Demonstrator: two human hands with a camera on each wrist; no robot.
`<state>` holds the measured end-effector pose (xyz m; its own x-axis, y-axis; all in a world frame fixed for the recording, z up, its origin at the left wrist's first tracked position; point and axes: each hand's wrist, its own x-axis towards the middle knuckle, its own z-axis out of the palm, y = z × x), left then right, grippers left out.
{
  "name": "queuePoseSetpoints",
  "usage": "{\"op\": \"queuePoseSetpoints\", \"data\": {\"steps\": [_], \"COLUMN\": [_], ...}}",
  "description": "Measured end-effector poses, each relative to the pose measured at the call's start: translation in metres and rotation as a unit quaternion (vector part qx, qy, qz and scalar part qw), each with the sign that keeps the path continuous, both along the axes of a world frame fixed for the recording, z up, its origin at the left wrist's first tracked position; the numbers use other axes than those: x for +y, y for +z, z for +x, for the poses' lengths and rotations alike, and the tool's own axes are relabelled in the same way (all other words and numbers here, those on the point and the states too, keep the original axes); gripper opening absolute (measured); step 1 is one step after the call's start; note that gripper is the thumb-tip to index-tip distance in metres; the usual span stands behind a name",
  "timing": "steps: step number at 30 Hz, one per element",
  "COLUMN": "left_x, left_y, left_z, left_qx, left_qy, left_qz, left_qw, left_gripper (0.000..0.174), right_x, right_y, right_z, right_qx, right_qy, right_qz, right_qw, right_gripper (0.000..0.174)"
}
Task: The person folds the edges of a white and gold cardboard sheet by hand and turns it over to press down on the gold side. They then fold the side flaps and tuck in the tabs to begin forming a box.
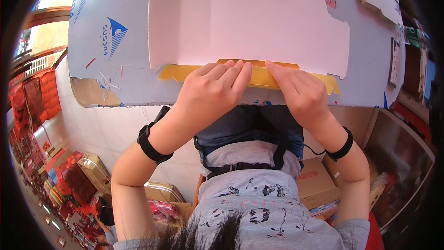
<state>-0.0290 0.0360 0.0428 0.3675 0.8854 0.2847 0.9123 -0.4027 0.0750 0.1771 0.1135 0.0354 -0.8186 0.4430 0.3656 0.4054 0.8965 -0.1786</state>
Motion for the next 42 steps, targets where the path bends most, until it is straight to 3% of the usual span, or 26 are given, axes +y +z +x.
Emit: {"op": "queuePoseSetpoints", "data": {"steps": [5, 12, 14, 16, 18, 20, 24, 26, 30, 32, 33, 35, 36, 38, 42], "left_x": [0.008, 0.024, 0.034, 0.048, 0.06, 0.068, 0.075, 0.075, 0.078, 0.067, 0.059, 0.035, 0.021, -0.002, -0.008], "left_y": [0.011, 0.02, 0.02, 0.023, 0.021, 0.019, 0.02, 0.016, 0.024, 0.014, 0.009, 0.002, 0.001, -0.002, -0.013], "left_z": [-0.009, -0.018, -0.021, -0.023, -0.023, -0.019, -0.018, -0.018, -0.011, -0.005, 0.001, 0.021, 0.031, 0.048, 0.048], "left_qx": [-0.042, -0.017, -0.033, -0.042, -0.049, -0.037, -0.01, 0.019, 0.07, 0.075, 0.075, 0.152, 0.153, 0.044, 0.018], "left_qy": [0.008, -0.047, -0.042, -0.052, -0.062, 0.019, 0.064, 0.069, 0.108, 0.123, 0.123, 0.067, 0.067, 0.04, 0.065], "left_qz": [-0.104, -0.15, -0.214, -0.226, -0.237, -0.297, -0.308, -0.274, -0.321, -0.157, -0.157, 0.026, 0.027, -0.106, -0.172], "left_qw": [0.994, 0.988, 0.975, 0.972, 0.968, 0.954, 0.949, 0.959, 0.938, 0.977, 0.977, 0.986, 0.985, 0.993, 0.983], "left_gripper": [0.033, 0.026, 0.017, 0.013, 0.018, 0.037, 0.047, 0.052, 0.048, 0.055, 0.055, 0.079, 0.079, 0.089, 0.089], "right_x": [0.014, 0.035, 0.042, 0.056, 0.071, 0.084, 0.091, 0.086, 0.08, 0.075, 0.074, 0.073, 0.073, 0.07, 0.067], "right_y": [0.009, 0.018, 0.025, 0.034, 0.034, 0.029, 0.025, 0.024, 0.02, 0.02, 0.016, 0.007, 0.007, 0.008, 0.01], "right_z": [0.013, -0.001, -0.003, -0.005, -0.009, -0.01, -0.011, -0.01, -0.008, -0.008, -0.007, -0.003, -0.004, -0.006, -0.01], "right_qx": [-0.072, -0.007, -0.025, -0.06, -0.092, -0.146, -0.161, -0.182, -0.185, -0.184, -0.183, -0.131, -0.13, -0.135, -0.145], "right_qy": [-0.018, -0.026, -0.058, -0.053, -0.048, -0.028, -0.037, -0.054, -0.091, -0.099, -0.099, -0.087, -0.087, -0.103, -0.123], "right_qz": [-0.102, -0.25, -0.401, -0.442, -0.481, -0.515, -0.51, -0.358, -0.312, -0.242, -0.242, -0.187, -0.186, -0.186, -0.196], "right_qw": [0.992, 0.968, 0.914, 0.893, 0.871, 0.844, 0.844, 0.914, 0.927, 0.948, 0.948, 0.97, 0.97, 0.968, 0.962], "right_gripper": [0.038, 0.039, 0.036, 0.033, 0.031, 0.029, 0.03, 0.037, 0.045, 0.053, 0.053, 0.057, 0.057, 0.058, 0.059]}}
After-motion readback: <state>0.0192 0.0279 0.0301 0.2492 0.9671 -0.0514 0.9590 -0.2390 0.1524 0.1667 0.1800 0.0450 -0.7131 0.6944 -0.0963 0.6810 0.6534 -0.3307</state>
